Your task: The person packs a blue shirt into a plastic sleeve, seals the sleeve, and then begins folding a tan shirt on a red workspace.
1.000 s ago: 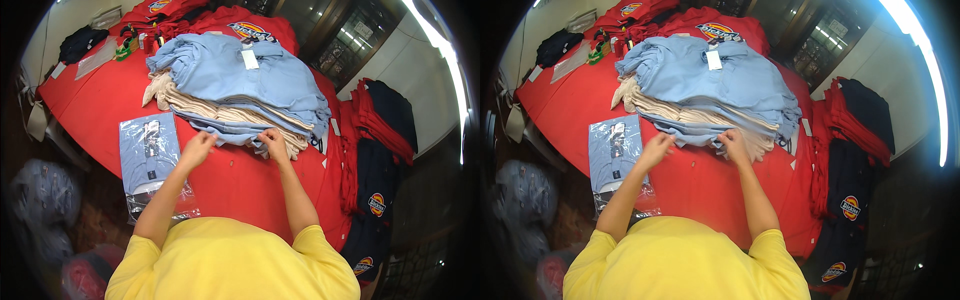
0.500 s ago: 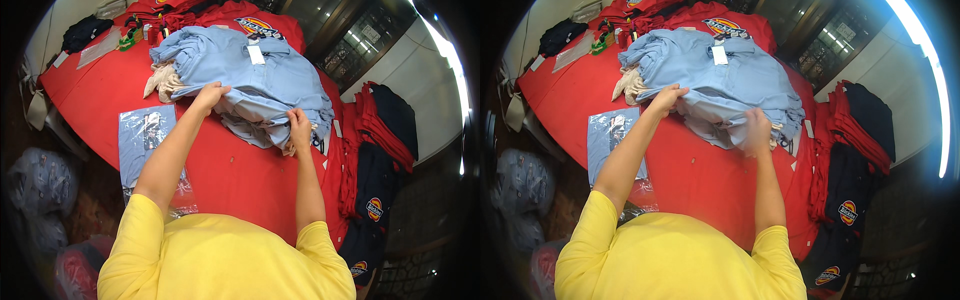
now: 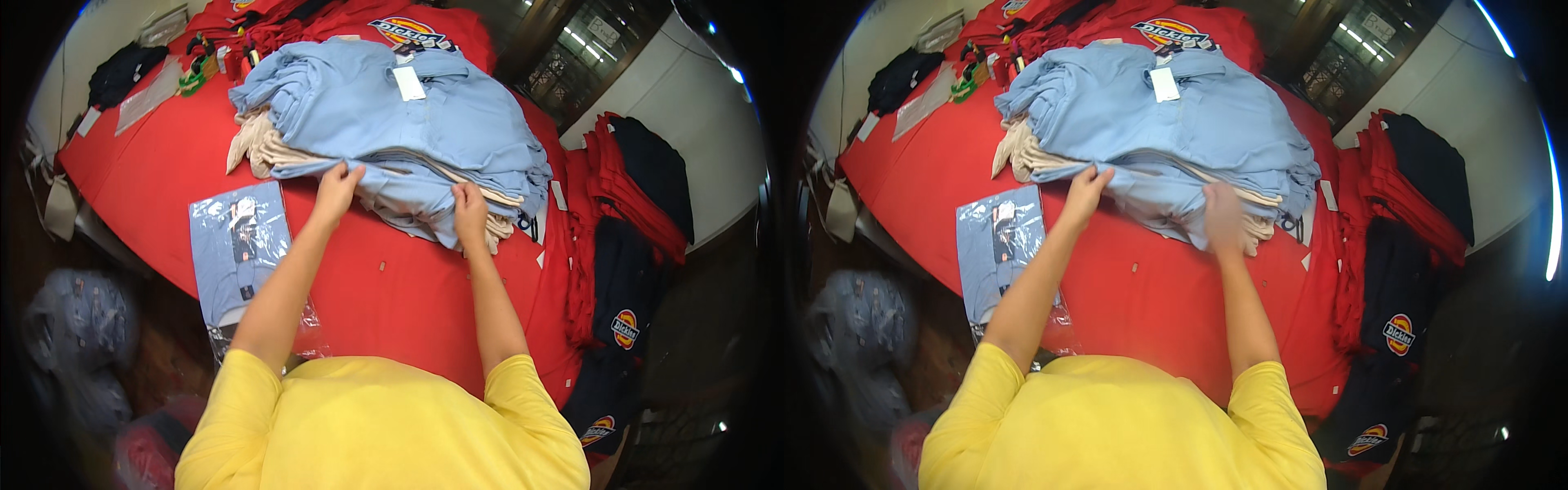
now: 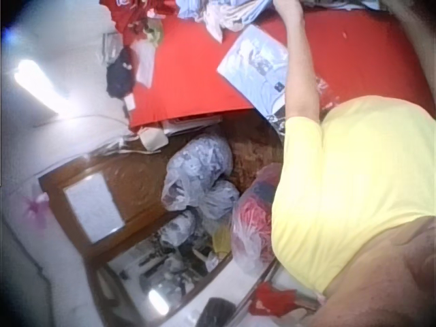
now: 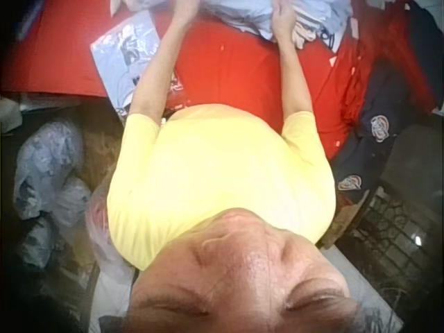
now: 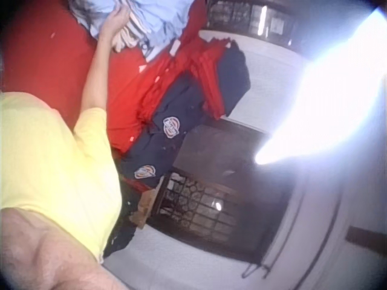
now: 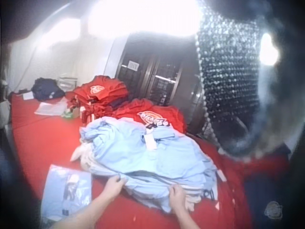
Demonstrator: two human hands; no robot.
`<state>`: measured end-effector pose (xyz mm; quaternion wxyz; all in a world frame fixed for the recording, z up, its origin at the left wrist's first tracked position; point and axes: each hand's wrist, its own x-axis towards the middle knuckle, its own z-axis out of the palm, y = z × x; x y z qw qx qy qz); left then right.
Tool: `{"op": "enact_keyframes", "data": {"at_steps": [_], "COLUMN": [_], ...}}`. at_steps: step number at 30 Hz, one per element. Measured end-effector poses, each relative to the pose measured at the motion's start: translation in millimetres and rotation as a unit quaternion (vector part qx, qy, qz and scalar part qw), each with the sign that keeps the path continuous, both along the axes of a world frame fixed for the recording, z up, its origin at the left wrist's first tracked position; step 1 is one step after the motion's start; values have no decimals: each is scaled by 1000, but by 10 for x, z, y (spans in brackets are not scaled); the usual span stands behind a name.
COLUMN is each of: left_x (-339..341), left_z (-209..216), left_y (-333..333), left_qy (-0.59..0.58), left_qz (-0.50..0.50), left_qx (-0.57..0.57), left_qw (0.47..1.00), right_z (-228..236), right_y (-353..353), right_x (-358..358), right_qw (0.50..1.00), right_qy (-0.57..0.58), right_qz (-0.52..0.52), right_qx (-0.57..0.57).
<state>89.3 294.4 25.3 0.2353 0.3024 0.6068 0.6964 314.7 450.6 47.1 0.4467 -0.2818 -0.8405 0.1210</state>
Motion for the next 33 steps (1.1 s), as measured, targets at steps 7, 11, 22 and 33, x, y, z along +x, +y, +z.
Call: {"op": "enact_keyframes", "data": {"at_steps": [7,11,22,33], "left_x": [521,528,460,474], "left_z": [-539,-512,-603,-577], "left_y": [-312,-255,-288,-309], "left_qy": [394,356,339,333], "left_qz": [110,79,67,69], "left_qx": [-121,-138,-163,-169], "left_qw": [904,921,924,925], "right_z": [-504,-497,-538,-542], "right_y": [-396,-469,-466,-479], "right_x": [48,92,108,105], "right_qw": [995,994,993,994], "right_qy": [-13,41,30,18], "right_qz": [-38,-78,-84,-83], "right_qx": [86,69,74,63]}}
